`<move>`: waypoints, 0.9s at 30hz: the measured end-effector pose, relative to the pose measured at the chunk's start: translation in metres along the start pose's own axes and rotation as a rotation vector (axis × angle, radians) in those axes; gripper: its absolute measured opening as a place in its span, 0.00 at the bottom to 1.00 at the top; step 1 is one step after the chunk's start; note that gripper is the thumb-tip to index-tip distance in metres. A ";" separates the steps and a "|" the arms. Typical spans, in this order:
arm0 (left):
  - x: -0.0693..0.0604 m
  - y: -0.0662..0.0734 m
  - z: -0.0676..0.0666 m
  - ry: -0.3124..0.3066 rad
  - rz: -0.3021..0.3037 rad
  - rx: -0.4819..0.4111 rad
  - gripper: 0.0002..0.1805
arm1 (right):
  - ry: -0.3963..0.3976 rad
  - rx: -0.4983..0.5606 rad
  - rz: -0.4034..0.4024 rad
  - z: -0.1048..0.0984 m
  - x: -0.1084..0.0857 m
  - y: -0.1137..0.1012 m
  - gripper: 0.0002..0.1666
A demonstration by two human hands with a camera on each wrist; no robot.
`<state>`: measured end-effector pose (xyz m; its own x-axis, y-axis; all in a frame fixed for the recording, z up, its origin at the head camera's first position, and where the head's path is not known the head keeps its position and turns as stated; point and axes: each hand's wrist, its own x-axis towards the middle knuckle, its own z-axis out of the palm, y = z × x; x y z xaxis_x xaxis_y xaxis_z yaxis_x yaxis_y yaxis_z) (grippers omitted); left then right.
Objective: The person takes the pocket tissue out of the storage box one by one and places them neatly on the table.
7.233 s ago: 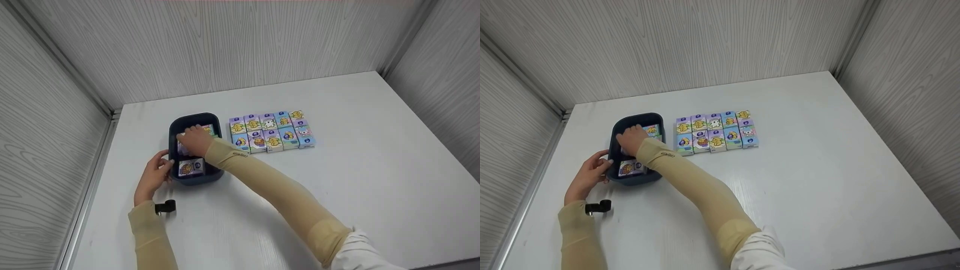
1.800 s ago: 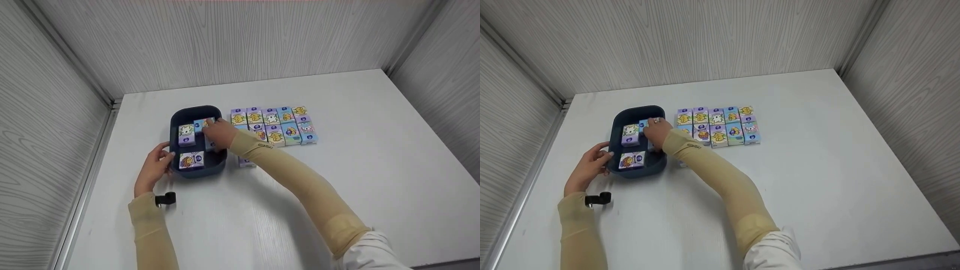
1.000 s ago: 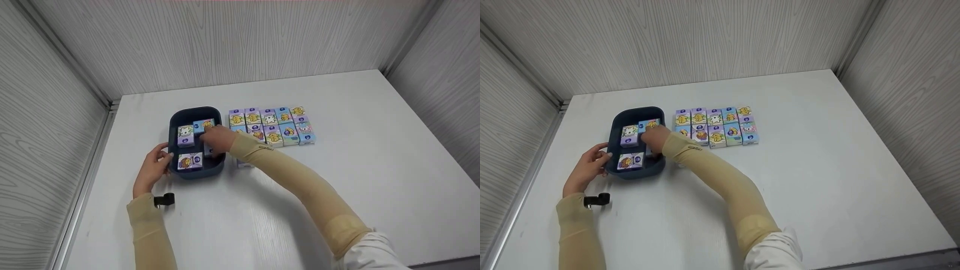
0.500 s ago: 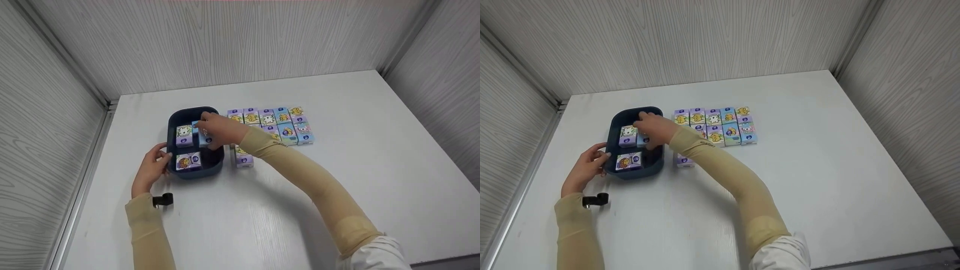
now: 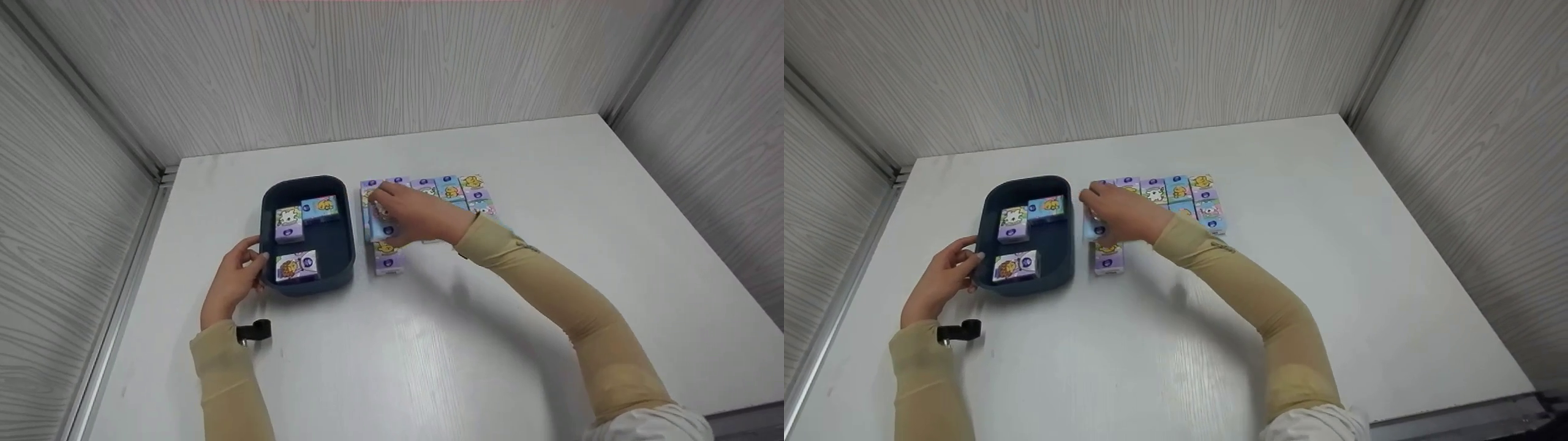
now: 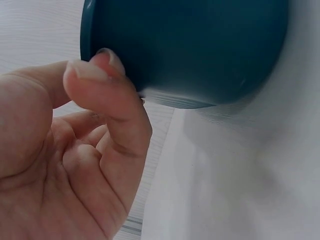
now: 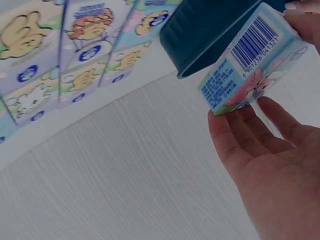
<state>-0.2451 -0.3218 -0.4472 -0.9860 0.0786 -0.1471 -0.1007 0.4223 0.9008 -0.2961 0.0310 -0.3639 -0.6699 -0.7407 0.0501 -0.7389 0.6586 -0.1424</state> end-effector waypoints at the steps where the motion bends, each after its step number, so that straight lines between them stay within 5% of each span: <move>1: -0.001 0.000 -0.001 0.000 0.001 0.004 0.29 | 0.003 0.006 -0.003 0.002 -0.007 0.003 0.44; 13: -0.002 -0.004 -0.004 0.001 -0.003 0.016 0.29 | -0.024 0.057 0.003 0.045 -0.067 0.026 0.41; 20: 0.000 -0.003 -0.005 0.003 0.004 0.022 0.29 | -0.084 0.035 -0.012 0.067 -0.071 0.023 0.39; 27: 0.002 -0.002 0.000 -0.008 -0.001 -0.008 0.30 | -0.041 0.011 -0.067 0.076 -0.068 0.023 0.37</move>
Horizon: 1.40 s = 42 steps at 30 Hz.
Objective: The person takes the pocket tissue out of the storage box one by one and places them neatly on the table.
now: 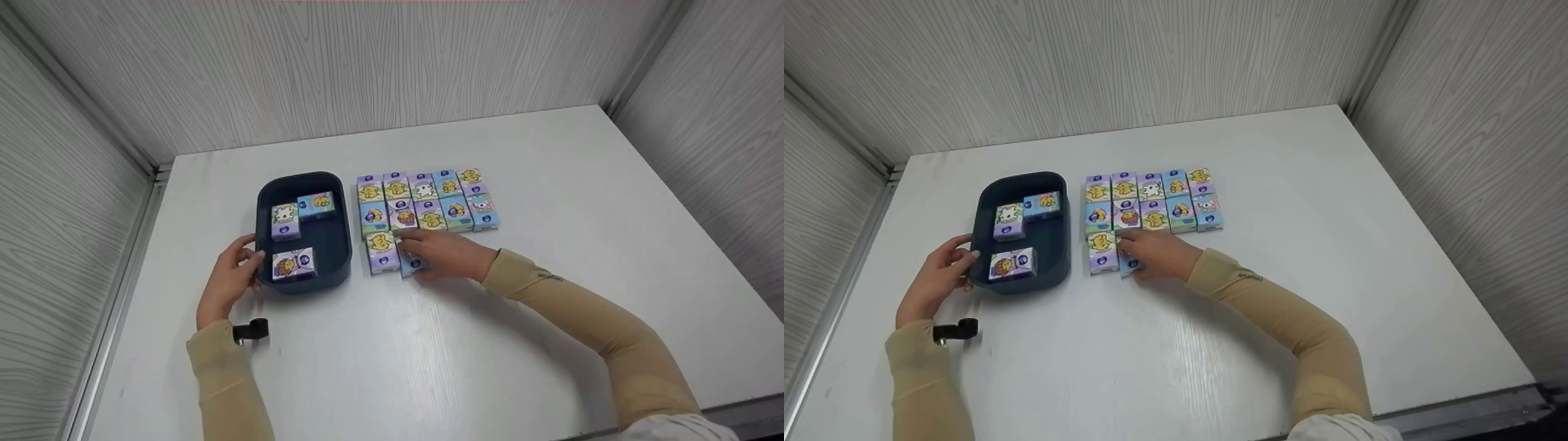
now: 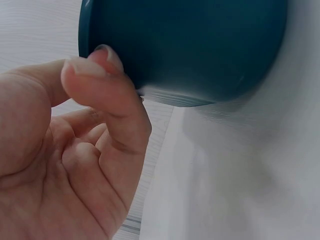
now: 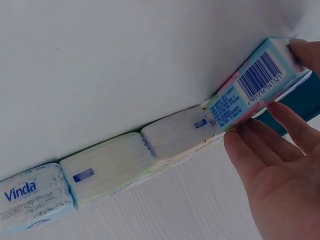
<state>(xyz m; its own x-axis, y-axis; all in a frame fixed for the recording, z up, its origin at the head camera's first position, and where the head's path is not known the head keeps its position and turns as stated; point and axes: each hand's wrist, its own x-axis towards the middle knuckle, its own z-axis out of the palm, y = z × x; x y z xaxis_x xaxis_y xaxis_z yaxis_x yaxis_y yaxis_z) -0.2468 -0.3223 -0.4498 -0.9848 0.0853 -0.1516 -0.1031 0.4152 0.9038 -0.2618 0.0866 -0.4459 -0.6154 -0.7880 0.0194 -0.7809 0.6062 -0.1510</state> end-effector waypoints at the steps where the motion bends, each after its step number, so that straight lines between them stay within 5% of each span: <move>1: 0.000 0.000 0.000 0.002 -0.002 -0.003 0.30 | 0.013 -0.006 -0.013 0.000 0.001 0.000 0.37; 10: -0.001 0.001 0.001 0.007 0.017 -0.017 0.27 | 0.084 -0.037 -0.010 0.003 0.010 0.002 0.33; 29: -0.003 0.002 0.000 -0.001 -0.001 -0.013 0.29 | 0.024 -0.029 -0.012 -0.017 0.021 0.001 0.35; 42: -0.002 0.002 0.001 0.004 0.017 -0.001 0.28 | -0.015 -0.042 -0.001 -0.057 0.076 -0.019 0.35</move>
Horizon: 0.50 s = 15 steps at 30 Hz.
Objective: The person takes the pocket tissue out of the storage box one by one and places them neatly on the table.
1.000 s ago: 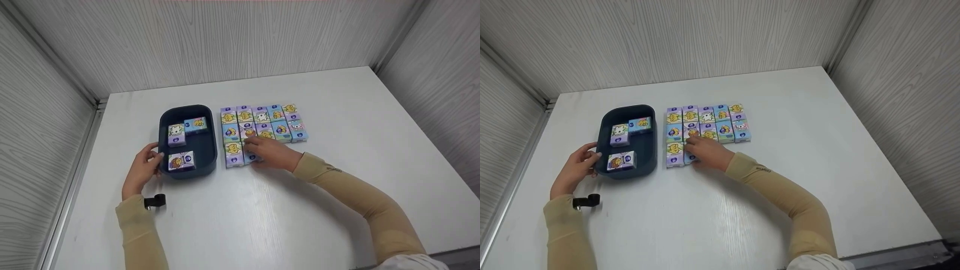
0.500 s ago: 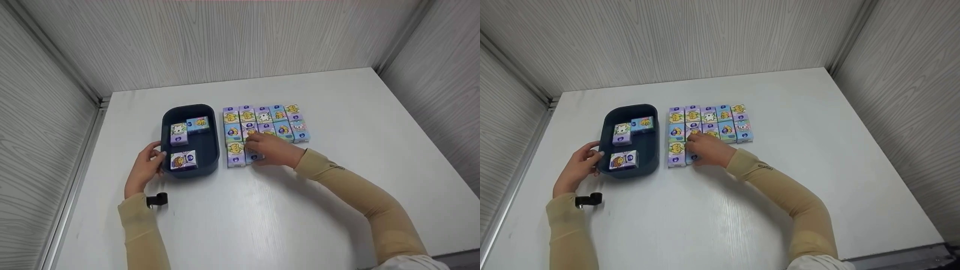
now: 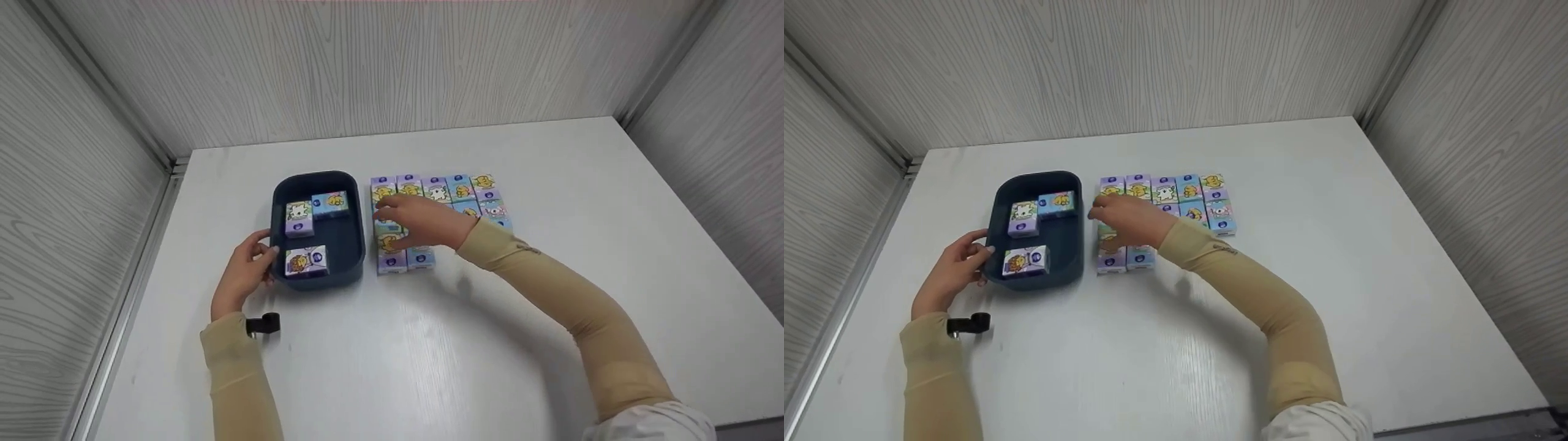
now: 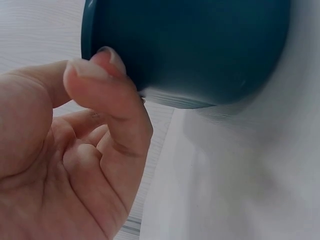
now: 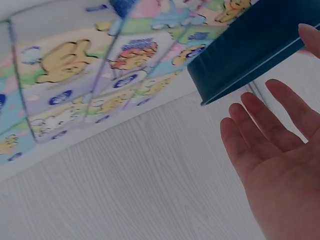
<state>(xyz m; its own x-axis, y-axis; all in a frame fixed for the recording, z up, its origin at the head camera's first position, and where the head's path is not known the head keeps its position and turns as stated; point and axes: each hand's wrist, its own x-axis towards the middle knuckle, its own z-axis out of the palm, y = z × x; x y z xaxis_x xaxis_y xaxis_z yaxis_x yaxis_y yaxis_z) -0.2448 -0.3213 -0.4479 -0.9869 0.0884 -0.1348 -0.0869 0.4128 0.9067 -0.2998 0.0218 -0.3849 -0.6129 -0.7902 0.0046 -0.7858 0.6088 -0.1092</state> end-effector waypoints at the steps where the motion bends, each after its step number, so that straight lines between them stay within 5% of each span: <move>1: 0.000 0.000 0.000 -0.002 0.001 -0.003 0.29 | -0.001 -0.007 -0.001 -0.002 0.007 -0.003 0.35; 15: 0.001 -0.002 -0.001 0.014 0.027 -0.026 0.27 | -0.078 -0.056 -0.108 0.009 0.100 -0.066 0.35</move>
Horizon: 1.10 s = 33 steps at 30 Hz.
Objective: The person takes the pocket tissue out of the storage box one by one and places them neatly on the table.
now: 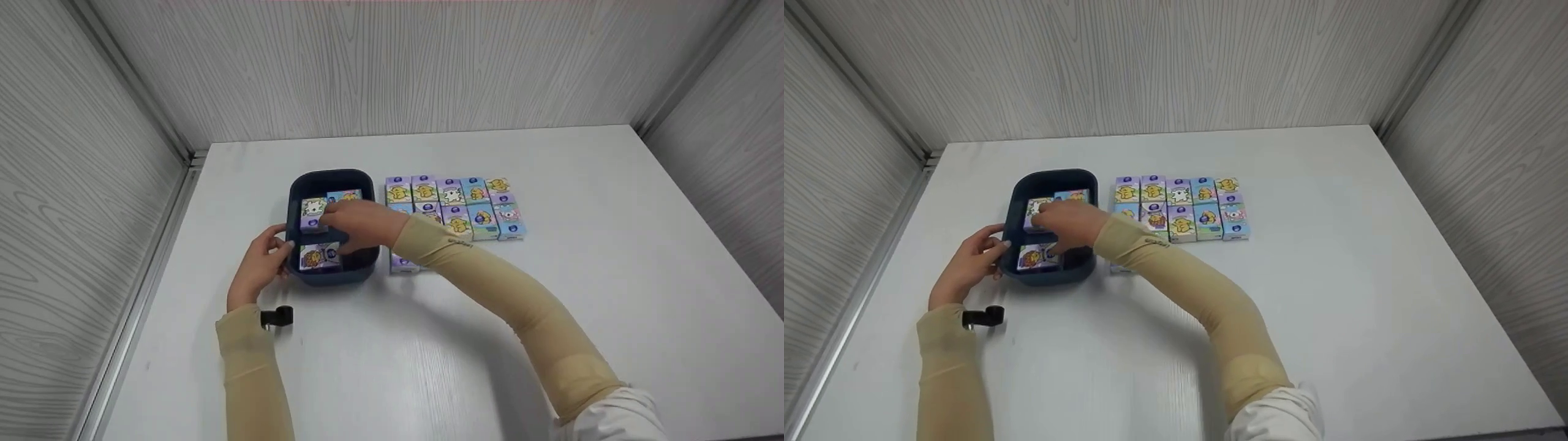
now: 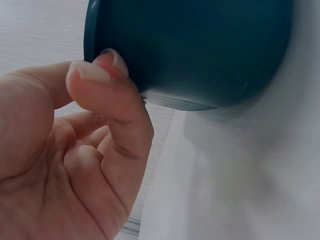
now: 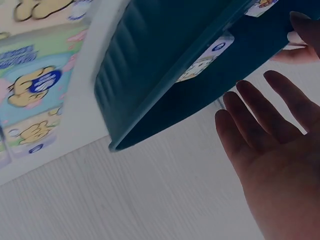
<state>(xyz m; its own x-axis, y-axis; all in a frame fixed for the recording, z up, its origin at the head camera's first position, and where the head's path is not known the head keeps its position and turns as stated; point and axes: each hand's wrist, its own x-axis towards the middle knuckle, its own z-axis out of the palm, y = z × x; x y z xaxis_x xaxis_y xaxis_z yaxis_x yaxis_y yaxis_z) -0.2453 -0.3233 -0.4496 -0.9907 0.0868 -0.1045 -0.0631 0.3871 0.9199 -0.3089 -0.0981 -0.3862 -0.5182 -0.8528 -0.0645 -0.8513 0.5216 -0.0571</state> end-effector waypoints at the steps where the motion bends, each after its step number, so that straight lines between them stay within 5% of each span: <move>1: 0.000 0.000 0.000 -0.002 -0.003 -0.002 0.27 | -0.021 -0.010 -0.002 0.003 0.003 -0.005 0.35; 9: 0.002 0.000 0.000 -0.009 -0.005 0.016 0.27 | -0.160 -0.150 -0.008 0.025 0.015 -0.026 0.29; 15: 0.001 0.000 0.000 -0.014 -0.027 -0.009 0.27 | -0.138 -0.129 -0.013 0.035 0.015 -0.023 0.20; 22: 0.000 0.000 -0.001 -0.023 -0.017 -0.011 0.28 | -0.112 -0.075 -0.004 0.031 0.009 -0.019 0.27; 28: 0.001 -0.001 0.000 -0.017 0.017 -0.004 0.28 | 0.000 -0.013 0.017 0.009 -0.013 -0.013 0.33; 33: 0.003 -0.001 0.002 -0.020 0.009 0.012 0.27 | 0.103 0.060 0.058 -0.012 -0.056 0.005 0.36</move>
<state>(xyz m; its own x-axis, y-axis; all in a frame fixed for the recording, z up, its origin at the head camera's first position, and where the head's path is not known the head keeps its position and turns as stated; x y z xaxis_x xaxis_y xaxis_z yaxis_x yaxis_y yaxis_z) -0.2475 -0.3216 -0.4511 -0.9886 0.1087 -0.1041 -0.0528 0.3970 0.9163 -0.2855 -0.0480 -0.3711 -0.5750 -0.8175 0.0333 -0.8147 0.5683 -0.1155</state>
